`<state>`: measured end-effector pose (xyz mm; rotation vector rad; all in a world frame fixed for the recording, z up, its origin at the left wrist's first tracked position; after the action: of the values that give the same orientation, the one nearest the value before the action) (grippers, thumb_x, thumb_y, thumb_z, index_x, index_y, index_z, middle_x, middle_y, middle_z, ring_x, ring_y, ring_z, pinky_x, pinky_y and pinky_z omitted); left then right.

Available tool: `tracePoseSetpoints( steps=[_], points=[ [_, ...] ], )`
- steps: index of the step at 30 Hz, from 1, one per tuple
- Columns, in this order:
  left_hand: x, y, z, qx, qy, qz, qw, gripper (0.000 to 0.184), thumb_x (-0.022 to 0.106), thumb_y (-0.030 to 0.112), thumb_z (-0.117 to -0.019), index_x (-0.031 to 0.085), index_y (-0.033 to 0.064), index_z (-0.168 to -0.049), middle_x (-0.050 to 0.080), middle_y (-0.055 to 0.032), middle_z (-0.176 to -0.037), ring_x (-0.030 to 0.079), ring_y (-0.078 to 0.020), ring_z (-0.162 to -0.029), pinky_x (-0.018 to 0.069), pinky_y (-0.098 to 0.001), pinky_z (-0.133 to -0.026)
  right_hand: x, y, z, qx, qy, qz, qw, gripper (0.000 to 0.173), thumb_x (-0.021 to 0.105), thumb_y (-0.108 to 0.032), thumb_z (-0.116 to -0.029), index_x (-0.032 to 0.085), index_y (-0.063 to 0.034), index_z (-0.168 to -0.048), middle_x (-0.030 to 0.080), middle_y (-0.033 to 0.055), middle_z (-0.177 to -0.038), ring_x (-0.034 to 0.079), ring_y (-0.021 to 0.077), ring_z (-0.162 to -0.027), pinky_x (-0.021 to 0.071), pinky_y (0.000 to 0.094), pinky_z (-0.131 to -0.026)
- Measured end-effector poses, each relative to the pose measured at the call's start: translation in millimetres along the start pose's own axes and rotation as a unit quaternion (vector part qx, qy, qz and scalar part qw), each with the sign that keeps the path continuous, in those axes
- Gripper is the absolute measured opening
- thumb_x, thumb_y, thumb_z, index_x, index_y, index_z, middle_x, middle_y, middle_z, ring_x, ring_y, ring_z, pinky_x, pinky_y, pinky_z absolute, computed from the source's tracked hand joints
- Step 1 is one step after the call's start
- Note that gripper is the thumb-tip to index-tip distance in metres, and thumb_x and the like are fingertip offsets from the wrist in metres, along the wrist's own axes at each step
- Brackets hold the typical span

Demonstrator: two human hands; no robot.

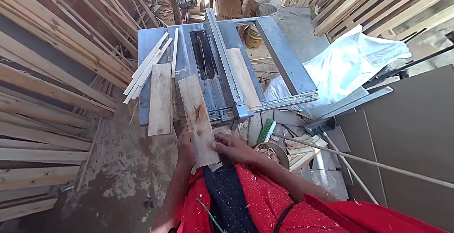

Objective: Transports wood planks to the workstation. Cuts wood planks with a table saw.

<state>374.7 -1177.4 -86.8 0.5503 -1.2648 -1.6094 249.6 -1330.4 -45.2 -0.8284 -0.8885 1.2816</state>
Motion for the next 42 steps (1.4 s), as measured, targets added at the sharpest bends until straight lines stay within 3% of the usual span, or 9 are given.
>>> tracePoseSetpoints(
  steps=[2,7,13,15,16,18,23,31,42],
  points=[
    [4.4,-3.8,1.9,0.013,-0.022,-0.019,0.999,0.050,0.034,0.025,-0.1040,0.050,0.0118,-0.150,0.060,-0.0089,-0.141,0.063,-0.0206,-0.121,0.0540,-0.0467,-0.099,-0.7,14.8,-0.1,0.003,0.014,-0.012,1.000,0.027,0.056,-0.020,-0.1063,0.059,-0.0023,-0.127,0.073,0.0065,-0.098,0.072,0.0123,-0.087,0.0605,0.0319,-0.082],
    [8.8,-6.8,6.9,0.075,-0.082,-0.054,0.992,0.048,0.036,0.022,-0.1068,0.048,0.0132,-0.152,0.062,-0.0076,-0.140,0.064,-0.0211,-0.122,0.0547,-0.0460,-0.100,-8.5,30.0,4.3,0.035,0.044,-0.098,0.994,0.022,0.053,-0.014,-0.1068,0.061,-0.0036,-0.125,0.071,0.0067,-0.104,0.070,0.0128,-0.091,0.0588,0.0318,-0.083],
    [18.0,19.8,21.9,0.198,-0.166,-0.113,0.959,0.047,0.052,0.019,-0.1039,0.050,0.0043,-0.148,0.070,-0.0133,-0.124,0.072,-0.0276,-0.103,0.0635,-0.0454,-0.087,-5.7,36.2,-2.8,0.039,0.154,-0.215,0.964,0.038,0.035,-0.018,-0.1048,0.068,-0.0076,-0.120,0.070,0.0056,-0.093,0.066,0.0132,-0.081,0.0554,0.0338,-0.074],
    [20.9,27.0,25.1,0.249,-0.211,-0.100,0.940,0.032,0.053,0.016,-0.1044,0.062,0.0006,-0.131,0.074,-0.0156,-0.106,0.075,-0.0296,-0.089,0.0649,-0.0449,-0.080,-10.2,40.7,-9.1,0.010,0.062,-0.319,0.946,0.048,0.023,-0.029,-0.1033,0.067,-0.0110,-0.100,0.057,-0.0046,-0.066,0.052,0.0042,-0.055,0.0437,0.0220,-0.051],
    [22.7,29.6,26.2,0.266,-0.225,-0.100,0.932,0.028,0.053,0.015,-0.1049,0.066,-0.0003,-0.125,0.075,-0.0149,-0.100,0.075,-0.0288,-0.086,0.0651,-0.0438,-0.080,-13.8,45.8,-12.8,-0.013,-0.030,-0.391,0.920,0.055,0.020,-0.043,-0.1035,0.065,-0.0130,-0.096,0.054,-0.0065,-0.062,0.050,0.0031,-0.053,0.0421,0.0202,-0.049],
    [27.2,31.8,28.7,0.286,-0.221,-0.103,0.927,0.024,0.055,0.014,-0.1044,0.068,-0.0008,-0.118,0.074,-0.0130,-0.093,0.074,-0.0265,-0.081,0.0653,-0.0416,-0.077,-18.7,53.9,-18.9,-0.052,-0.187,-0.484,0.853,0.058,0.042,-0.071,-0.0944,0.063,-0.0167,-0.091,0.052,-0.0076,-0.063,0.051,0.0026,-0.053,0.0422,0.0188,-0.050],
    [24.4,28.9,32.4,0.291,-0.189,-0.123,0.930,0.023,0.056,0.013,-0.1036,0.069,-0.0001,-0.116,0.074,-0.0105,-0.090,0.073,-0.0234,-0.075,0.0654,-0.0376,-0.072,-21.6,51.2,-15.6,-0.050,-0.326,-0.519,0.788,0.035,0.057,-0.055,-0.0970,0.058,-0.0211,-0.092,0.052,-0.0102,-0.064,0.054,0.0003,-0.055,0.0445,0.0153,-0.053],
    [18.1,34.9,38.1,0.298,-0.154,-0.139,0.932,0.021,0.058,0.014,-0.1020,0.070,0.0031,-0.115,0.073,-0.0065,-0.089,0.072,-0.0197,-0.073,0.0645,-0.0337,-0.067,-12.9,49.0,-10.2,-0.010,-0.367,-0.566,0.738,0.026,0.064,-0.044,-0.0961,0.057,-0.0186,-0.095,0.055,-0.0081,-0.066,0.057,0.0017,-0.054,0.0478,0.0135,-0.053],
    [11.5,41.9,41.0,0.314,-0.160,-0.153,0.923,0.022,0.059,0.014,-0.1011,0.070,0.0041,-0.118,0.073,-0.0040,-0.092,0.072,-0.0174,-0.076,0.0653,-0.0336,-0.070,-9.4,45.2,-15.4,-0.012,-0.378,-0.542,0.751,0.027,0.064,-0.044,-0.0963,0.056,-0.0186,-0.093,0.054,-0.0084,-0.066,0.057,0.0010,-0.054,0.0455,0.0129,-0.052]
  ],
)
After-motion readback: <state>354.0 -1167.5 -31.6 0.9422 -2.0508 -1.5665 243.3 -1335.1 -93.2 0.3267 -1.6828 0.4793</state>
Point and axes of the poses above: each hand's wrist, its own z-axis away from the middle knuckle, its own x-axis out of the palm, y = z × x, the point moved 1 cm from there along -z, towards the middle knuckle
